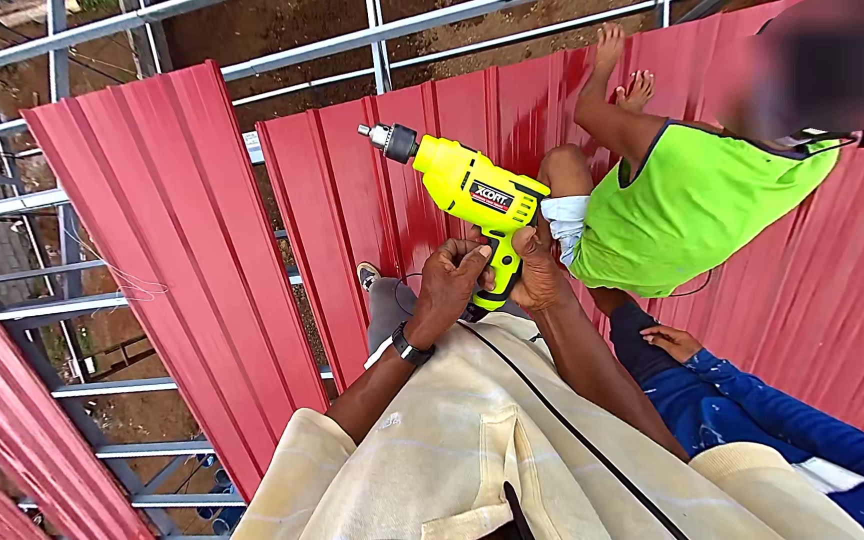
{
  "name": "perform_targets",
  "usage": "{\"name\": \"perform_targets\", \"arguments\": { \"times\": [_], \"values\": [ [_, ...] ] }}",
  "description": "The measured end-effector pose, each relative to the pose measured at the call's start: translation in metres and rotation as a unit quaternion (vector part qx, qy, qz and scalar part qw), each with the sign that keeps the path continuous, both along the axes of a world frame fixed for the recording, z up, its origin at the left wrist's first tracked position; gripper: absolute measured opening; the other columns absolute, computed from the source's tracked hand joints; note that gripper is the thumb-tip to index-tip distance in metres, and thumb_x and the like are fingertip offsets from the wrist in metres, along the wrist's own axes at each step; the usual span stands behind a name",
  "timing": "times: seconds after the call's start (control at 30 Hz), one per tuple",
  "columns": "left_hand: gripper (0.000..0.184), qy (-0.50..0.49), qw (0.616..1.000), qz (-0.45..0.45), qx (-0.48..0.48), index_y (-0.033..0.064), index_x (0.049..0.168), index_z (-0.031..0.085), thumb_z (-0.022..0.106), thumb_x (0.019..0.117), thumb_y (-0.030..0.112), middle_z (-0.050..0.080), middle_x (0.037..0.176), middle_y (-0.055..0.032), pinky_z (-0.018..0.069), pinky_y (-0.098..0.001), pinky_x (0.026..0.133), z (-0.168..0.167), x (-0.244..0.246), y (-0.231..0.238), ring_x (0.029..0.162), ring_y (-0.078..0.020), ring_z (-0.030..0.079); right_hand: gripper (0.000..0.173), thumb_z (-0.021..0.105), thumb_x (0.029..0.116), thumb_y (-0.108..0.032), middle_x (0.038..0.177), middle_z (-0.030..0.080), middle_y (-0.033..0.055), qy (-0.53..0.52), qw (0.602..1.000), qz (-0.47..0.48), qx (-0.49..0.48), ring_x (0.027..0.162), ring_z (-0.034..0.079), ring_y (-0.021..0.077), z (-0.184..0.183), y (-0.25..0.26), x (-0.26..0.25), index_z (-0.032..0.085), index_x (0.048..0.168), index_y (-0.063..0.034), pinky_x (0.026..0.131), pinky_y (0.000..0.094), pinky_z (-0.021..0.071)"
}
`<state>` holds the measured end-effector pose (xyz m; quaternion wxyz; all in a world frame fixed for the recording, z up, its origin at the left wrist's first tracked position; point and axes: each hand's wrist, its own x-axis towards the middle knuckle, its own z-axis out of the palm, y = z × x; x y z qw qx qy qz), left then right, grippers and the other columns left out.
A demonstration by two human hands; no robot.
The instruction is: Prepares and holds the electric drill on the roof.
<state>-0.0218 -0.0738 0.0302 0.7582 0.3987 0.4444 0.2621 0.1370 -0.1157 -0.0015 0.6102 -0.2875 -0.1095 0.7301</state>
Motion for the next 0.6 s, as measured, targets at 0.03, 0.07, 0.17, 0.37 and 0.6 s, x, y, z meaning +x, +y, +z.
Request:
{"name": "perform_targets", "arguments": {
  "times": [0.03, 0.07, 0.17, 0.37, 0.6],
  "values": [
    [0.021, -0.003, 1.000, 0.006, -0.001, -0.0016, 0.112, 0.061, 0.061, 0.1038, 0.017, 0.067, 0.081, -0.0156, 0.0589, -0.0349, 0.065, 0.0006, 0.0009, -0.0001, 0.067, -0.0216, 0.066, 0.058, 0.070, 0.0941, -0.052, 0.108, 0.067, 0.0153, 0.001, 1.000, 0.001, 0.000, 0.067, 0.066, 0.0198, 0.0003, 0.0004, 0.0004, 0.056, 0.135, -0.0127, 0.057, 0.0349, 0.0606],
    [0.020, -0.007, 1.000, 0.011, -0.005, -0.0016, 0.113, 0.061, 0.061, 0.1037, 0.016, 0.067, 0.081, -0.0158, 0.0591, -0.0354, 0.065, 0.0008, 0.0015, 0.0000, 0.067, -0.0218, 0.066, 0.058, 0.070, 0.0940, -0.052, 0.109, 0.066, 0.0153, 0.002, 1.000, 0.000, 0.000, 0.067, 0.066, 0.0198, 0.0010, 0.0009, 0.0006, 0.056, 0.135, -0.0133, 0.056, 0.0347, 0.0605],
    [0.019, -0.024, 1.000, 0.011, -0.011, -0.0023, 0.115, 0.061, 0.060, 0.1035, 0.013, 0.067, 0.083, -0.0162, 0.0599, -0.0362, 0.066, 0.0005, 0.0019, 0.0033, 0.068, -0.0220, 0.066, 0.059, 0.071, 0.0937, -0.052, 0.109, 0.067, 0.0159, -0.005, 1.000, -0.002, 0.002, 0.066, 0.066, 0.0199, 0.0015, 0.0041, 0.0016, 0.057, 0.135, -0.0123, 0.056, 0.0347, 0.0604],
    [0.018, -0.040, 0.999, 0.001, -0.014, -0.0016, 0.118, 0.058, 0.058, 0.1043, 0.011, 0.065, 0.085, -0.0154, 0.0589, -0.0339, 0.065, 0.0004, 0.0029, 0.0073, 0.068, -0.0202, 0.065, 0.060, 0.073, 0.0921, -0.052, 0.106, 0.068, 0.0153, 0.001, 1.000, -0.004, -0.002, 0.066, 0.067, 0.0196, 0.0009, 0.0074, 0.0037, 0.057, 0.134, -0.0108, 0.056, 0.0347, 0.0610],
    [0.021, -0.039, 0.999, -0.012, -0.011, -0.0012, 0.121, 0.057, 0.057, 0.1050, 0.012, 0.065, 0.085, -0.0158, 0.0586, -0.0337, 0.065, 0.0005, 0.0052, 0.0085, 0.069, -0.0208, 0.065, 0.061, 0.072, 0.0929, -0.052, 0.108, 0.067, 0.0153, -0.009, 1.000, -0.004, 0.002, 0.069, 0.067, 0.0196, 0.0009, 0.0078, 0.0074, 0.057, 0.135, -0.0108, 0.058, 0.0342, 0.0612]
  ]
}}
